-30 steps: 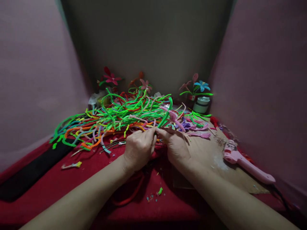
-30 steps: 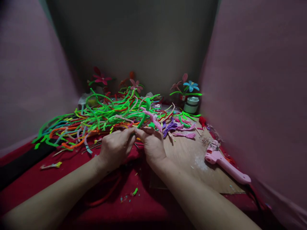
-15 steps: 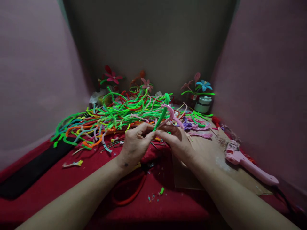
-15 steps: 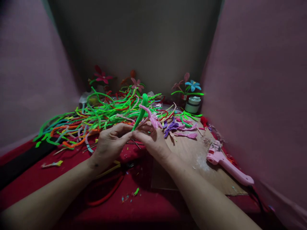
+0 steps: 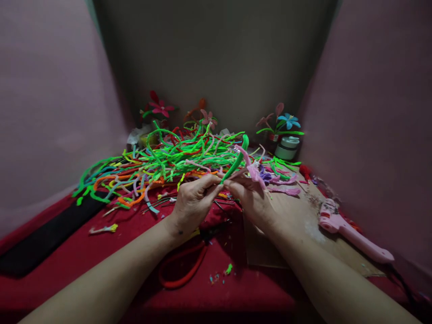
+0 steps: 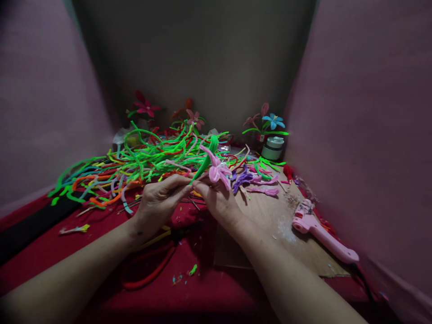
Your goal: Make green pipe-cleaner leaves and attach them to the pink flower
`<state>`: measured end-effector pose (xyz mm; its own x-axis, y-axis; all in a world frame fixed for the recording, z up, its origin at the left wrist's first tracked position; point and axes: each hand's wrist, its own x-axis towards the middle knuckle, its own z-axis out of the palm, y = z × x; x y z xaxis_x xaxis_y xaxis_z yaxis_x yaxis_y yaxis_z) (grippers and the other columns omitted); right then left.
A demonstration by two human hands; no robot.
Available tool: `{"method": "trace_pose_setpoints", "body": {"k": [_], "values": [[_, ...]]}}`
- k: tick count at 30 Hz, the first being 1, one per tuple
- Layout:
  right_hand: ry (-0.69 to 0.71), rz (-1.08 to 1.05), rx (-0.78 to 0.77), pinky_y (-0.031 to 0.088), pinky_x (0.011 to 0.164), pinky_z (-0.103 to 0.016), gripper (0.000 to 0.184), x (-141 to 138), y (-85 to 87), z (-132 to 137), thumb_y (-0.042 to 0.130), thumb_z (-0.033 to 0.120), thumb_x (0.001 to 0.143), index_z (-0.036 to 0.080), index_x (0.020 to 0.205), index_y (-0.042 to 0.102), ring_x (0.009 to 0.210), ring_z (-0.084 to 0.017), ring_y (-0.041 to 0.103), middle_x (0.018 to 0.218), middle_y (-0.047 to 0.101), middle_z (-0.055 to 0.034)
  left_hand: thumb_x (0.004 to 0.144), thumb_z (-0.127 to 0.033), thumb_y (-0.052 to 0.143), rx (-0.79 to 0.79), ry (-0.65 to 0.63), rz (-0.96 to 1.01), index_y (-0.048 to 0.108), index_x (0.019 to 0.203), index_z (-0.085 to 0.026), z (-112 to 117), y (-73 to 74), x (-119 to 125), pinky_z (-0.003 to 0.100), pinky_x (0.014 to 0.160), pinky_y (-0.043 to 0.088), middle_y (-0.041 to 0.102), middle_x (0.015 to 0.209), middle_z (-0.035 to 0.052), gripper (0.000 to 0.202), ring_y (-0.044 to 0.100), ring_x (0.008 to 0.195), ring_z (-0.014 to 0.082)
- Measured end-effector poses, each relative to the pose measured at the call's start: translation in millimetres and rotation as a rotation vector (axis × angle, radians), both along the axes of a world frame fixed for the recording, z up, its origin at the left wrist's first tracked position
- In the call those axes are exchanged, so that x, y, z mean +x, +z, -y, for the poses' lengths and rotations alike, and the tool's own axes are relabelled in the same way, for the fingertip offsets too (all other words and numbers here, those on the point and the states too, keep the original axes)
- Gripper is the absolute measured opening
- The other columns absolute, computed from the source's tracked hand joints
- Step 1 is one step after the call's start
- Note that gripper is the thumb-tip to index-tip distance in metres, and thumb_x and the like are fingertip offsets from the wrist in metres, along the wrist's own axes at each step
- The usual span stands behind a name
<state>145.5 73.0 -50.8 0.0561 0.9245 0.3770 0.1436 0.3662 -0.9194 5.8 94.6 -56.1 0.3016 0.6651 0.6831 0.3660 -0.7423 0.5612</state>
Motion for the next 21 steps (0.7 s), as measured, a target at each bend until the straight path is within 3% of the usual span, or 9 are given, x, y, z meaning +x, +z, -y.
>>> {"method": "trace_pose_setpoints", "body": {"k": [9, 16, 21], "values": [[-0.05, 0.038, -0.01, 0.03, 0.051, -0.025, 0.023, -3.7, 16.2, 8.8, 0.049, 0.022, 0.071, 0.019, 0.048, 0.045, 0.05, -0.011, 0.035, 0.049, 0.041, 0.0036, 0.077, -0.024, 0.057, -0.069, -0.03, 0.069, 0.064, 0.077, -0.017, -1.8, -1.6, 0.3, 0.016, 0.057, 0.044, 0.063, 0.066, -0.0016, 0.01, 0.055, 0.057, 0.0081], [0.037, -0.052, 0.012, 0.031, 0.053, -0.024, 0.017, -3.1, 15.9, 7.5, 0.05, 0.022, 0.068, 0.019, 0.053, 0.044, 0.054, -0.011, 0.034, 0.054, 0.04, 0.0034, 0.077, -0.027, 0.057, -0.192, -0.077, 0.092, 0.064, 0.077, -0.016, -3.1, -0.6, 1.5, 0.019, 0.058, 0.046, 0.064, 0.067, 0.0, 0.013, 0.057, 0.061, 0.0109], [0.001, 0.002, -0.045, 0.03, 0.053, -0.025, 0.019, -0.8, 15.1, 10.1, 0.05, 0.022, 0.071, 0.018, 0.052, 0.047, 0.053, -0.011, 0.032, 0.052, 0.038, 0.0035, 0.079, -0.025, 0.054, -0.047, -0.038, -0.071, 0.062, 0.081, -0.016, -2.1, -2.5, -0.2, 0.017, 0.054, 0.043, 0.063, 0.066, 0.0002, 0.013, 0.055, 0.056, 0.0089]]}}
